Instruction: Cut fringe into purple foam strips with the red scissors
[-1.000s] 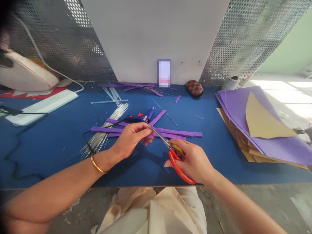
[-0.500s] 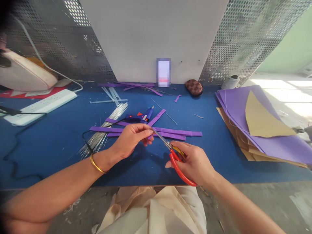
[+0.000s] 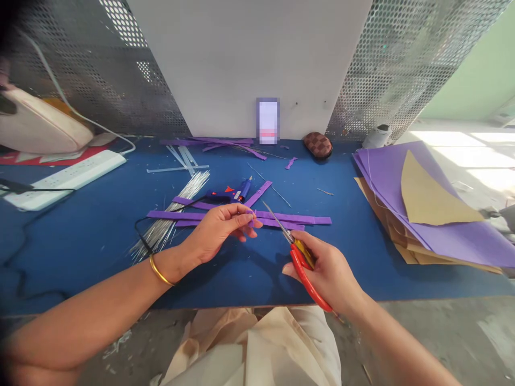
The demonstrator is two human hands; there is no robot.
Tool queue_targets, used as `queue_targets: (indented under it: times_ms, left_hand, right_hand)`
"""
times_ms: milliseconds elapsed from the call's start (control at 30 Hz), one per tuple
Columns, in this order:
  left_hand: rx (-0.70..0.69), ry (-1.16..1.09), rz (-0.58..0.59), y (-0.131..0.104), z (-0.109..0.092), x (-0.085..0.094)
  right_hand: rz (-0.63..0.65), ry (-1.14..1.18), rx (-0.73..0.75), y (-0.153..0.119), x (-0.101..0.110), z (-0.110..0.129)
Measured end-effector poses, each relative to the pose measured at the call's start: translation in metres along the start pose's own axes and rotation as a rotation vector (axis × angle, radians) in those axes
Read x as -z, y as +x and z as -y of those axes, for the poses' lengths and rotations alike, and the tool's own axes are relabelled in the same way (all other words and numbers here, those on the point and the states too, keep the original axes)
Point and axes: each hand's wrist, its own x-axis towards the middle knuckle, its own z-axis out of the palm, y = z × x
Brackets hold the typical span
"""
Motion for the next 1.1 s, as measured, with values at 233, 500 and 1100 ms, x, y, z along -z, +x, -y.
queue_targets:
  times_ms: [233, 500, 1100]
  left_hand:
    - [-0.032, -0.204, -0.086, 0.000, -0.001, 0.001]
    - [-0.004, -0.348, -0.114, -0.002, -0.003, 0.002]
    - [0.050, -0.280, -0.142, -0.006, 0.000, -0.005]
  right_hand:
    - [0.020, -0.126, 0.049, 0.000, -0.001, 0.012]
    - [-0.027, -0.264, 0.103, 0.000, -0.008, 0.020]
    - [-0.104, -0.360, 0.167, 0.005, -0.019, 0.022]
